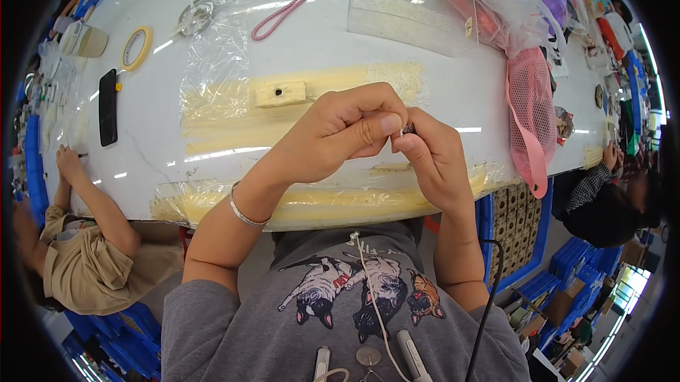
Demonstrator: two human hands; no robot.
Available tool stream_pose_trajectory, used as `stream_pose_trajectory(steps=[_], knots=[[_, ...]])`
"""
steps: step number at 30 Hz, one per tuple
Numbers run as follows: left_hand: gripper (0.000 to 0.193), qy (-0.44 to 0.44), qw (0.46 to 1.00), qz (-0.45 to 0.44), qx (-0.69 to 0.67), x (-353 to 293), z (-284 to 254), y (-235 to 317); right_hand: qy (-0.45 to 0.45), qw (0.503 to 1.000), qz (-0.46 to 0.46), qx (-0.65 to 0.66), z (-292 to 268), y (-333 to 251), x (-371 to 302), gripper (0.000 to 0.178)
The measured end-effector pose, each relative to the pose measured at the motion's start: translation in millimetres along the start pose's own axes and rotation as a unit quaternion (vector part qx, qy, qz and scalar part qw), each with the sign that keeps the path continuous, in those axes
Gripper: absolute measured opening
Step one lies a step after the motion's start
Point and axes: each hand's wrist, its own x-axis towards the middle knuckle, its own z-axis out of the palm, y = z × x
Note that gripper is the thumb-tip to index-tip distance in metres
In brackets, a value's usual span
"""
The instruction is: Assembling small decorative or toy components by hand at a factory workbench.
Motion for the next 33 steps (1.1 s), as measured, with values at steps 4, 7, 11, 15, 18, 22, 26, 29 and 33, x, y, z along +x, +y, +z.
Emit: stream_pose_trajectory(steps=[4,7,11,15,18,22,26,29,33], knots=[[0.018,-0.001,1.000,0.001,0.011,-1,0,1,-0.015,1.000,0.004,0.002,-2,-3,0,0.030],[0.020,-0.016,1.000,-0.006,0.025,-2,-3,5,-0.024,1.000,0.005,-0.007,-4,-6,0,0.030],[0.020,-0.054,0.998,-0.022,-0.008,-2,-5,8,-0.045,0.997,-0.035,-0.049,-11,-5,1,0.030],[0.020,-0.056,0.998,-0.017,-0.036,-3,-2,5,-0.055,0.994,-0.052,-0.078,-14,-10,2,0.032],[0.020,-0.044,0.998,-0.022,-0.027,-2,-1,6,-0.037,0.989,-0.065,-0.125,-13,-9,3,0.033],[0.019,-0.039,0.999,-0.020,-0.024,-2,0,7,-0.013,0.982,-0.084,-0.171,-12,-13,4,0.033],[0.019,-0.033,0.999,-0.021,-0.005,-3,0,5,-0.005,0.979,-0.093,-0.181,-12,-12,3,0.033],[0.019,-0.035,0.999,-0.019,0.000,-3,0,5,-0.006,0.977,-0.096,-0.189,-12,-12,3,0.033],[0.019,-0.042,0.999,-0.016,0.004,-3,-1,4,-0.006,0.978,-0.095,-0.187,-12,-10,2,0.033]])
